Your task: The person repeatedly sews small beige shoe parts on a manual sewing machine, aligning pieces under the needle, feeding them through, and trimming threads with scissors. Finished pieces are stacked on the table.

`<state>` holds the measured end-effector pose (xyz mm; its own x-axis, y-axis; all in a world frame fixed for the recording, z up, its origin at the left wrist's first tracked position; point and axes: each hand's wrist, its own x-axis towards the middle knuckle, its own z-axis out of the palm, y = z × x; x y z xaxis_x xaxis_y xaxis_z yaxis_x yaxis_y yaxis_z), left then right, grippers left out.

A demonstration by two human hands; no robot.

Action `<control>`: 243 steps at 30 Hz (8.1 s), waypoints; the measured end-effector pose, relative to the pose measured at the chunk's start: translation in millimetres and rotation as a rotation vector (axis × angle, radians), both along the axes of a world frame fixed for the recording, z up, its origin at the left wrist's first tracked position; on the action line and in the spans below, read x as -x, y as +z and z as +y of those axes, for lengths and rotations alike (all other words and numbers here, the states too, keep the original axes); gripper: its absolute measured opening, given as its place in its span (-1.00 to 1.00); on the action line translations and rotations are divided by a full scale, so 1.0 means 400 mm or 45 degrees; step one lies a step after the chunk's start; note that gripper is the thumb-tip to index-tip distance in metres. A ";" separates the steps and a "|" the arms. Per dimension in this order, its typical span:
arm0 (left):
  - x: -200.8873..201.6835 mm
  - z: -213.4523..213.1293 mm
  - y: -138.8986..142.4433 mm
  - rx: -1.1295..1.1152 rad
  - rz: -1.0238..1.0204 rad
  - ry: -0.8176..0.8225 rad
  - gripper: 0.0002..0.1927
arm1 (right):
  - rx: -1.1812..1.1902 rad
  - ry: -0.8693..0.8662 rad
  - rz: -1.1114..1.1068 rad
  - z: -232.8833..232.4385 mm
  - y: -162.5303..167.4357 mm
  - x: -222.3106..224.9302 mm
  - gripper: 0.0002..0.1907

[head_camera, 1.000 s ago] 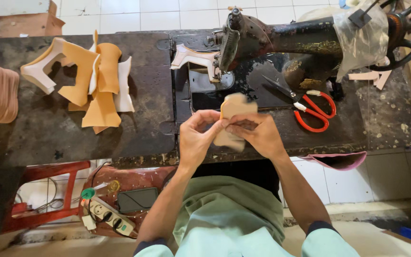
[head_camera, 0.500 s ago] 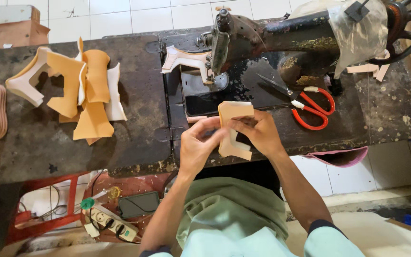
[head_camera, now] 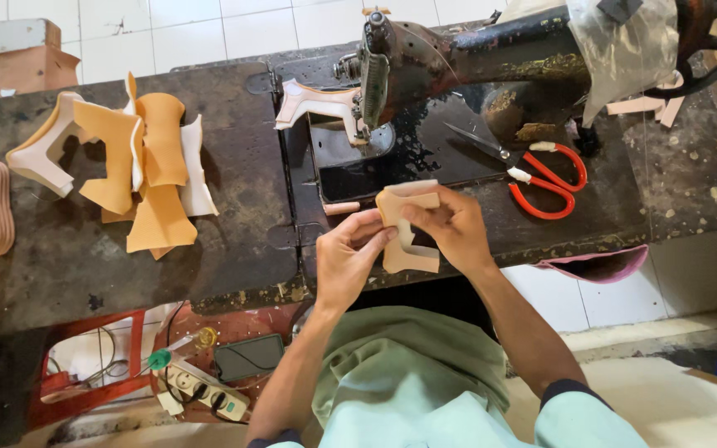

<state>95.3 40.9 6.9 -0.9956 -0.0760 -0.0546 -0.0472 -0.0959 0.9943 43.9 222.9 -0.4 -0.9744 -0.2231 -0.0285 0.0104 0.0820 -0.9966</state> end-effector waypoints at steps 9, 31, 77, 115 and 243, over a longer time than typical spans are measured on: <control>0.017 -0.003 0.002 -0.159 0.048 0.204 -0.71 | 0.170 0.126 0.047 -0.014 0.032 -0.020 -0.75; 0.108 -0.108 0.038 1.238 0.938 -0.180 -0.80 | -0.706 0.485 0.805 -0.009 0.086 0.280 -0.66; 0.227 -0.116 0.036 1.205 0.811 -0.251 -0.82 | -0.423 0.020 0.779 0.084 0.084 0.226 -0.62; 0.598 -0.150 0.021 0.569 0.675 0.412 -0.69 | -1.367 0.540 0.389 0.090 0.208 0.273 -0.37; 0.214 0.009 -0.066 1.598 1.076 -0.034 -0.61 | -0.694 0.246 0.201 0.025 -0.005 0.456 -0.80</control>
